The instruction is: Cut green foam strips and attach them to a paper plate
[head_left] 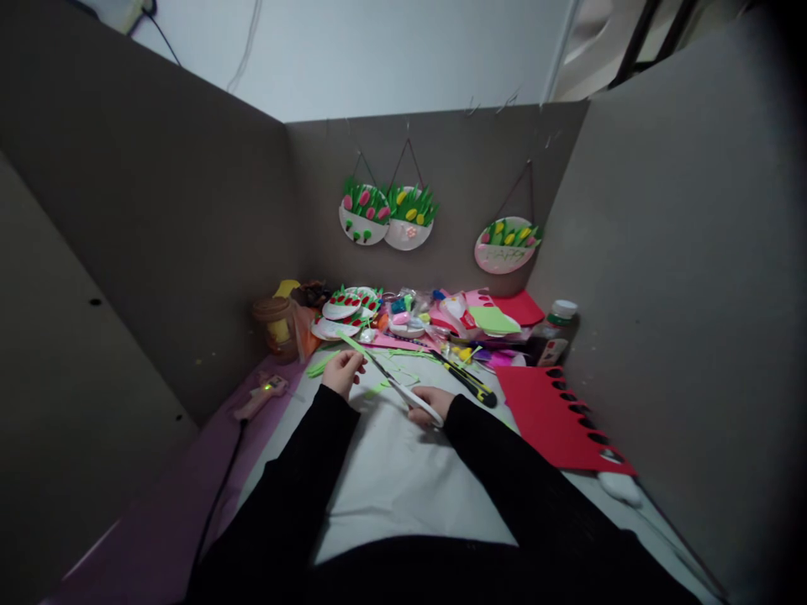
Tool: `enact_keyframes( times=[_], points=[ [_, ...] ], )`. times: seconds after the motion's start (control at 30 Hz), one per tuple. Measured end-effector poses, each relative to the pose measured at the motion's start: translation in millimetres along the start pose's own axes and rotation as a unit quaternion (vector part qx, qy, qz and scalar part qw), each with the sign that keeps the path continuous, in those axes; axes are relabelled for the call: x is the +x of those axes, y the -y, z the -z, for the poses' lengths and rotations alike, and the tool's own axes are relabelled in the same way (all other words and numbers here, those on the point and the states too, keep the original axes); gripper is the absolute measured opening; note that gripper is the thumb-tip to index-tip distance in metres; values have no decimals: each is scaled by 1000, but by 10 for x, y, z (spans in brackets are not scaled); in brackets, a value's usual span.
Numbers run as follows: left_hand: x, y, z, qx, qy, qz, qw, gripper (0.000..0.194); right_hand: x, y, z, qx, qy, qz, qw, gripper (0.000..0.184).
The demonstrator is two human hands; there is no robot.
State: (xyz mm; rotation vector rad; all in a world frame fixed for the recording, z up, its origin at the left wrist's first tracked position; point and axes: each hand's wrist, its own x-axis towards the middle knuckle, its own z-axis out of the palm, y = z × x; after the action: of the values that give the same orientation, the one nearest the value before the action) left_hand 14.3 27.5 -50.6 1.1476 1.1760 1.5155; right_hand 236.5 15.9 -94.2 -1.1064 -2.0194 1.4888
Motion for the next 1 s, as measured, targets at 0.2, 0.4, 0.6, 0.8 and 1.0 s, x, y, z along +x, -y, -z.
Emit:
enact_keyframes(
  times=[0.2, 0.4, 0.6, 0.8, 1.0],
  points=[
    [11, 4, 3, 6, -2, -7, 1000, 22, -1, 0, -4, 10, 8, 4, 1000, 30],
    [-4, 13, -10, -2, 26, -3, 1000, 18, 13, -26, 14, 11, 15, 18, 1000, 31],
    [-9, 55, -20, -4, 41, -1, 999, 18, 4, -24, 11, 7, 12, 11, 1000, 34],
    [-1, 51, -7, -3, 45, 0, 999, 18, 14, -29, -11, 16, 8, 5, 1000, 35],
    [-13, 50, -8, 15, 46, -2, 999, 17, 34, -29, -3, 21, 9, -1, 1000, 34]
  ],
)
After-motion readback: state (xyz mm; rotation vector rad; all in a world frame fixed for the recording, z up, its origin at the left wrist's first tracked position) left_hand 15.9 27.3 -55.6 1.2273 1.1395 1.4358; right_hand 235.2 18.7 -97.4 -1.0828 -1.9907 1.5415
